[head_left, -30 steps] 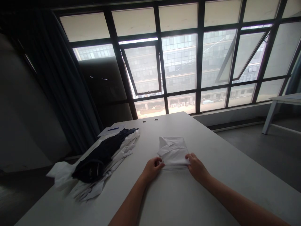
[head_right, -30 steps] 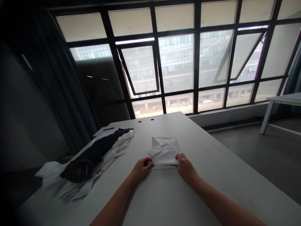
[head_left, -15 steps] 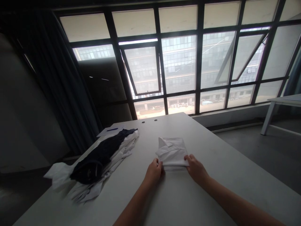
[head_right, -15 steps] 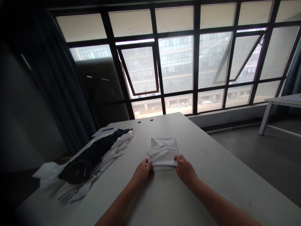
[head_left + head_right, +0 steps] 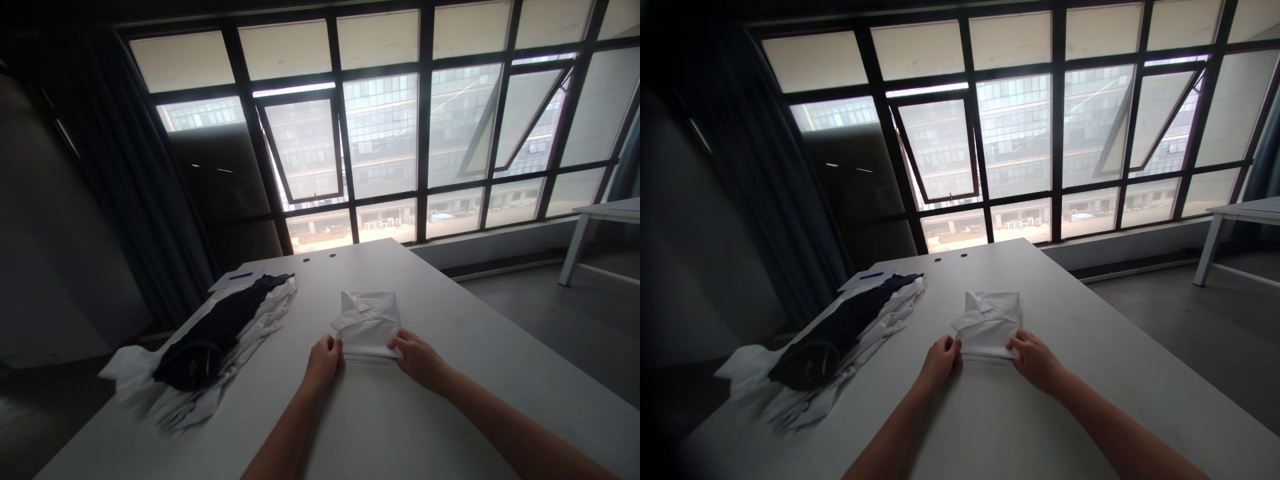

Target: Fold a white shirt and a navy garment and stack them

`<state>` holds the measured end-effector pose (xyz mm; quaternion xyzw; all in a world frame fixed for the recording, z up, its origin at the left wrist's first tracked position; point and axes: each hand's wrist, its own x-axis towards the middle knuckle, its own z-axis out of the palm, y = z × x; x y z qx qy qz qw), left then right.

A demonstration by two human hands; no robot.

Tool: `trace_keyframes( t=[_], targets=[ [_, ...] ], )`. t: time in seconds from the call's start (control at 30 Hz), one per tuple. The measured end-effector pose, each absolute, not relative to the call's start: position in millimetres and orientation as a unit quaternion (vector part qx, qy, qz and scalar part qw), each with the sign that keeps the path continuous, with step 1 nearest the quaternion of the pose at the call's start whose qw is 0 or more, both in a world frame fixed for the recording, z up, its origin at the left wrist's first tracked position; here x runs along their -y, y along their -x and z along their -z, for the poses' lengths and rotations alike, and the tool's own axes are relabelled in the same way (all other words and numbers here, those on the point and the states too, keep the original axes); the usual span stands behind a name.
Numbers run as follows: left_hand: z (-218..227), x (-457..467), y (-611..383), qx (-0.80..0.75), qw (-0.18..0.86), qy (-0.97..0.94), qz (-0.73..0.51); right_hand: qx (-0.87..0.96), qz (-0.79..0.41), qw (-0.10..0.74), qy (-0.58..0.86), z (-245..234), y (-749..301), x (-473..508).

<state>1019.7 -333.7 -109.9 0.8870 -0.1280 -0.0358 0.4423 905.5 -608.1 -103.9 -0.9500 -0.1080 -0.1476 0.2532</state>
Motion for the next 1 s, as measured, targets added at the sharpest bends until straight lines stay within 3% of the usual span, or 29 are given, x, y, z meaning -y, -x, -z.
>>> trace_keyframes(
  t=[0.27, 0.5, 0.7, 1.0],
  targets=[
    [109.0, 330.7, -1021.9, 0.114, 0.424, -0.898, 0.017, 0.125, 0.167, 0.199, 0.958, 94.9, -894.9, 600.0],
    [99.7, 327.1, -1020.9, 0.134, 0.387, -0.912, -0.002, 0.205, 0.151, 0.267, 0.929, 92.0, -895.3, 611.0],
    [90.3, 327.5, -1014.2, 0.147, 0.325, -0.934, -0.025, 0.195, 0.126, 0.219, 0.948, 89.0, -891.7, 615.5],
    [91.5, 320.5, -1014.1, 0.122, 0.329, -0.936, -0.002, 0.205, 0.105, 0.269, 0.935, 89.2, -890.3, 616.0]
  ],
)
